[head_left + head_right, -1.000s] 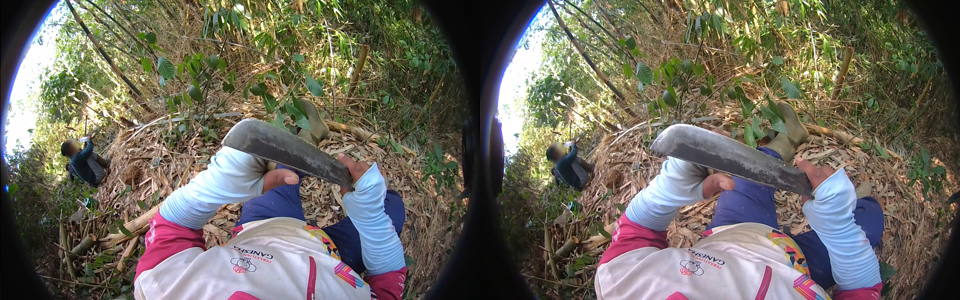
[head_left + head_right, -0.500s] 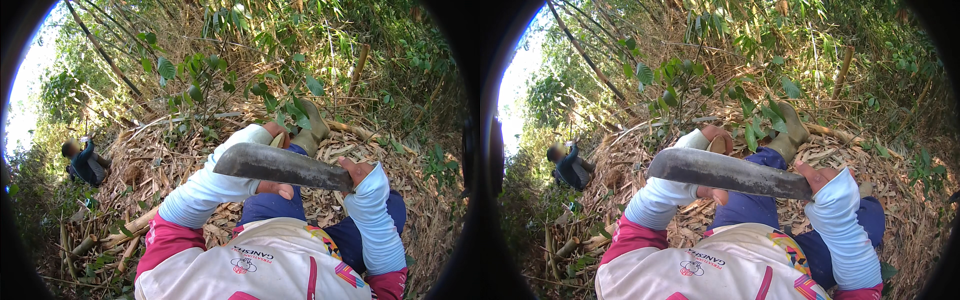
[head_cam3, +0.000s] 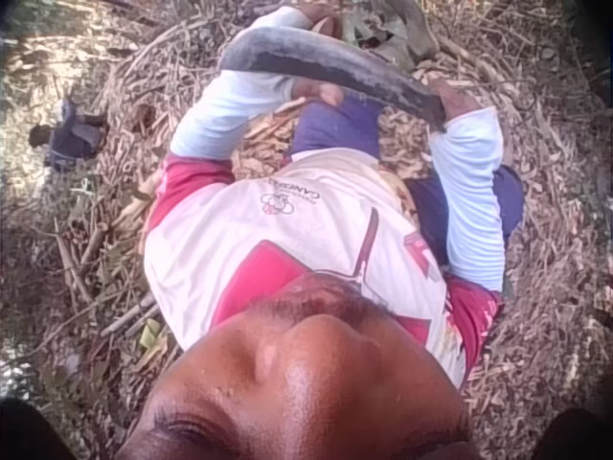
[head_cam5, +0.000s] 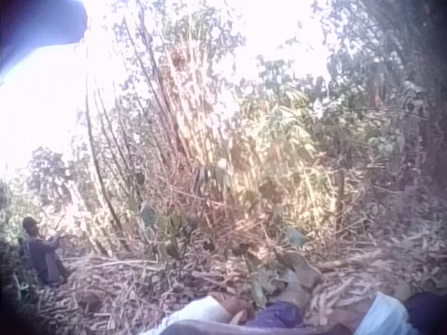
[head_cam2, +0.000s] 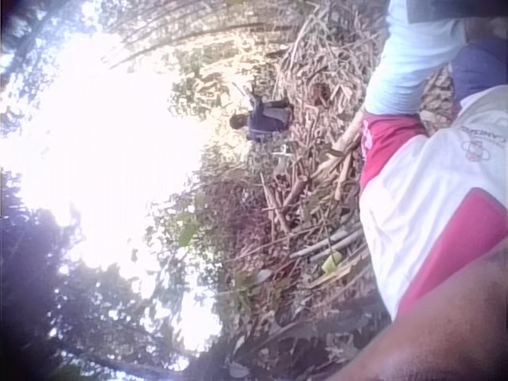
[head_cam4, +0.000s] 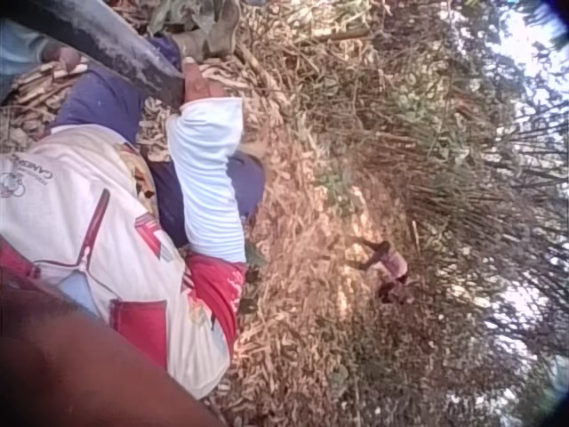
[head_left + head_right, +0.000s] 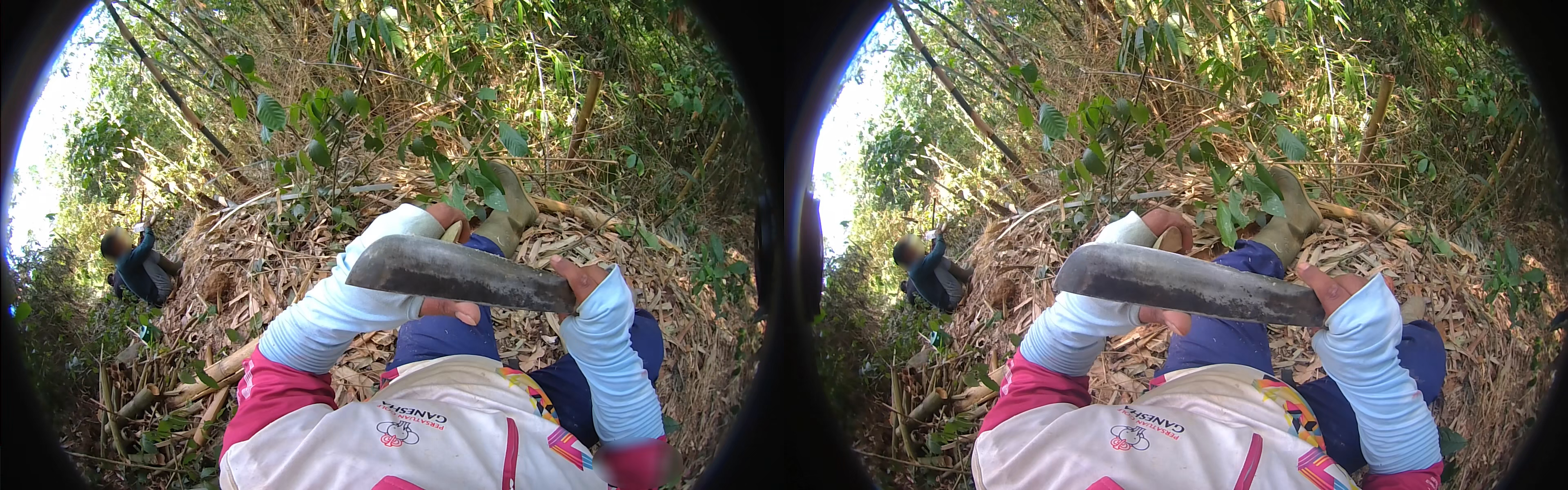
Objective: The person sits on the forest floor and uses a large machete to split and carve a piece of bamboo. They repeatedly strike the bamboo to split it lengthwise and then scrape the inner surface to smooth it. Another person is visible in the background also working with bamboo.
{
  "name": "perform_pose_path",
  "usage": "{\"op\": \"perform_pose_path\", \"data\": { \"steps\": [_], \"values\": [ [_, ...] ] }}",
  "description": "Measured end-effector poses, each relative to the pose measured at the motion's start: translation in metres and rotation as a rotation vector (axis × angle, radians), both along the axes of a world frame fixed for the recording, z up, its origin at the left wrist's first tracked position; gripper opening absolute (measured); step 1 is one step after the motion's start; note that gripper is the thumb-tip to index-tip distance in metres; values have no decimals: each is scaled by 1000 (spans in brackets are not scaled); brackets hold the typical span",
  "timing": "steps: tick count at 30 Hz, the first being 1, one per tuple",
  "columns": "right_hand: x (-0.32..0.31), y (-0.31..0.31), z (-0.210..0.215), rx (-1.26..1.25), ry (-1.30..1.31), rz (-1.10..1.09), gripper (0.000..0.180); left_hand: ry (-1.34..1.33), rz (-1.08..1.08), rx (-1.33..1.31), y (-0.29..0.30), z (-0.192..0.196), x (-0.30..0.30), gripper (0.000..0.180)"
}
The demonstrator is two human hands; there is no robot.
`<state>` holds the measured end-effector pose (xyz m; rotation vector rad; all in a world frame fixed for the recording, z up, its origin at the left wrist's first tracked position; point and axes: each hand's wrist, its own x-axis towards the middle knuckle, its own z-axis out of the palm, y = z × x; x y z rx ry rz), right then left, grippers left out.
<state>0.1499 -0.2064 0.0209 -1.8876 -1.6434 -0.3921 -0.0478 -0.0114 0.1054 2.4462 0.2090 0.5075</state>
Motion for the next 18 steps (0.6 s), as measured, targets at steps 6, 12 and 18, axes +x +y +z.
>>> {"op": "perform_pose_path", "data": {
  "steps": [6, 12, 18],
  "values": [
    [0, -1, 0, -52, -24, -25, 69, -3, 4, 39, 2, -4, -2, 90],
    [0, -3, -6, -151, 51, -73, 70, -72, -40, 115, 5, -10, -2, 87],
    [-2, -2, -3, -157, 61, -65, 71, -110, -42, -58, 1, -13, -2, 67]
  ]
}}
